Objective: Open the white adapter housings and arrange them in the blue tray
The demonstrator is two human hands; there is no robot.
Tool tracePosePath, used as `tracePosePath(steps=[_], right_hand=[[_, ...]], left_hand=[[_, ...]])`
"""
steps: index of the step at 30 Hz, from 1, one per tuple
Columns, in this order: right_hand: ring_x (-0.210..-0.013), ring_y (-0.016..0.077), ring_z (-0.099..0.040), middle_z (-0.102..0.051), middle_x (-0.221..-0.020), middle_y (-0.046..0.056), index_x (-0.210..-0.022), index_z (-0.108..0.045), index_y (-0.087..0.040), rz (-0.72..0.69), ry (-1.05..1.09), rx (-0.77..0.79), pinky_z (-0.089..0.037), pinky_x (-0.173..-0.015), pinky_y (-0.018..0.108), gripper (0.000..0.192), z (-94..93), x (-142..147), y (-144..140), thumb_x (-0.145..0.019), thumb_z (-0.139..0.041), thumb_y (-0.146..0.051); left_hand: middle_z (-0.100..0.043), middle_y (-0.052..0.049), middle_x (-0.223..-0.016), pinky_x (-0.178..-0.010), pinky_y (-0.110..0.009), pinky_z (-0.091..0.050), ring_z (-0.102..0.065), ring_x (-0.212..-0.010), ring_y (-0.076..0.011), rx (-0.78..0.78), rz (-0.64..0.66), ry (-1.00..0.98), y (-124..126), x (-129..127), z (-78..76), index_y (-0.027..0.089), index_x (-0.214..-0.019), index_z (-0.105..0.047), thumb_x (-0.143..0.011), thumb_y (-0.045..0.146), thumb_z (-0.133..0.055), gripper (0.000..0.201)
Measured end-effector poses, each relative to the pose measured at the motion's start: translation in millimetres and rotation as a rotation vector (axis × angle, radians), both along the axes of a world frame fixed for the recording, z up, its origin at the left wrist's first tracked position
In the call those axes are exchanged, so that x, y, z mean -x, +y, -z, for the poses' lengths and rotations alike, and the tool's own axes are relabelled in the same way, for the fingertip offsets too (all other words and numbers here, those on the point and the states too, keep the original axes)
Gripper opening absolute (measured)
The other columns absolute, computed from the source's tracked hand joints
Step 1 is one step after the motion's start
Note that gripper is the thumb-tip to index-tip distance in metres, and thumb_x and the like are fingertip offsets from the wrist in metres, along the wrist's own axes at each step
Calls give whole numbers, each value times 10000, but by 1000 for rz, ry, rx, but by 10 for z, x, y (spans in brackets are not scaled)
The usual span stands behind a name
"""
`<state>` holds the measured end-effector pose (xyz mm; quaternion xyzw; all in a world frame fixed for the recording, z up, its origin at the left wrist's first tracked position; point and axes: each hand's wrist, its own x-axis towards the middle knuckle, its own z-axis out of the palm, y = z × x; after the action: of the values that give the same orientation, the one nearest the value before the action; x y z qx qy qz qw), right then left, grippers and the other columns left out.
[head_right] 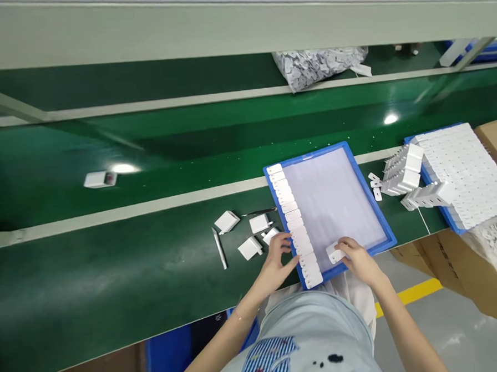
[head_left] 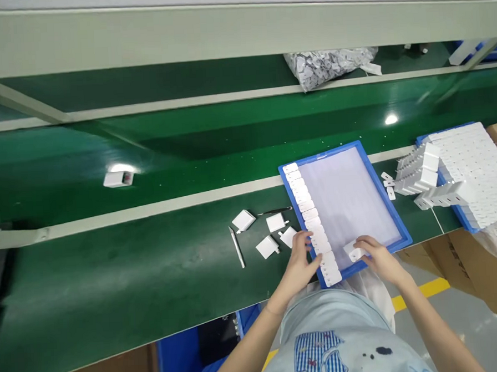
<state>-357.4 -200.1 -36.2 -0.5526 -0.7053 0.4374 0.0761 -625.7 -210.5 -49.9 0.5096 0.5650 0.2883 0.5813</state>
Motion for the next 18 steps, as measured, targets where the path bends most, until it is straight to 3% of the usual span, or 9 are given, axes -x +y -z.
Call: tracePosePath(steps=[3,6,9,12,15,18], right_hand=[[-1029,230,-651,-656,-1128,67,-999,-692,-244,-11,33,74,-521,-940,399,303,203,80,-208,-814,-515,-81],[-1015,211,-656,-686,-1073,44,-926,-706,-241,11,107,104,-524,-937,366,241,288,221,-303,-795,-569,-92],[-1002,213,-672,-714,-1051,19,-904,-724,-251,99,212,85,-542,-931,352,218,239,140,-275,-698,-727,-178],[-1026,247,-670,-712,-1118,51,-998,-728,-255,360,276,-28,-536,-959,410,308,76,-335,-136,-709,-764,-356],[-1168,296,-607,-597,-1322,162,-1252,-611,-212,797,295,-205,-496,-991,510,479,-113,-1140,92,-934,-451,-533],[-1299,312,-521,-418,-1492,223,-1478,-367,-187,1113,375,-216,-495,-994,504,620,-176,-1962,347,-989,-309,-564]], left_hand=[[-503,-96,-1185,-912,-470,-543,-617,-973,-236,119,-15,53,-280,-16,298,228,-1246,-465,-839,345,-624,452],[-539,-95,-1152,-971,-495,-526,-631,-1033,-269,155,-25,83,-467,-126,504,210,-1227,-495,-789,367,-676,499],[-558,-106,-1155,-992,-511,-516,-628,-1086,-301,149,-60,107,-516,-190,555,207,-1214,-501,-779,398,-672,505],[-581,-107,-1077,-963,-553,-518,-640,-1029,-325,124,-92,138,-456,-150,453,204,-1125,-536,-790,462,-634,435],[-550,-150,-1169,-1043,-636,-411,-555,-1172,-387,51,-141,190,-336,-172,231,201,-1128,-535,-826,503,-585,430],[-532,-147,-1274,-1109,-600,-356,-496,-1267,-365,-41,-107,162,-128,-532,-16,222,-1153,-549,-872,488,-551,387]])
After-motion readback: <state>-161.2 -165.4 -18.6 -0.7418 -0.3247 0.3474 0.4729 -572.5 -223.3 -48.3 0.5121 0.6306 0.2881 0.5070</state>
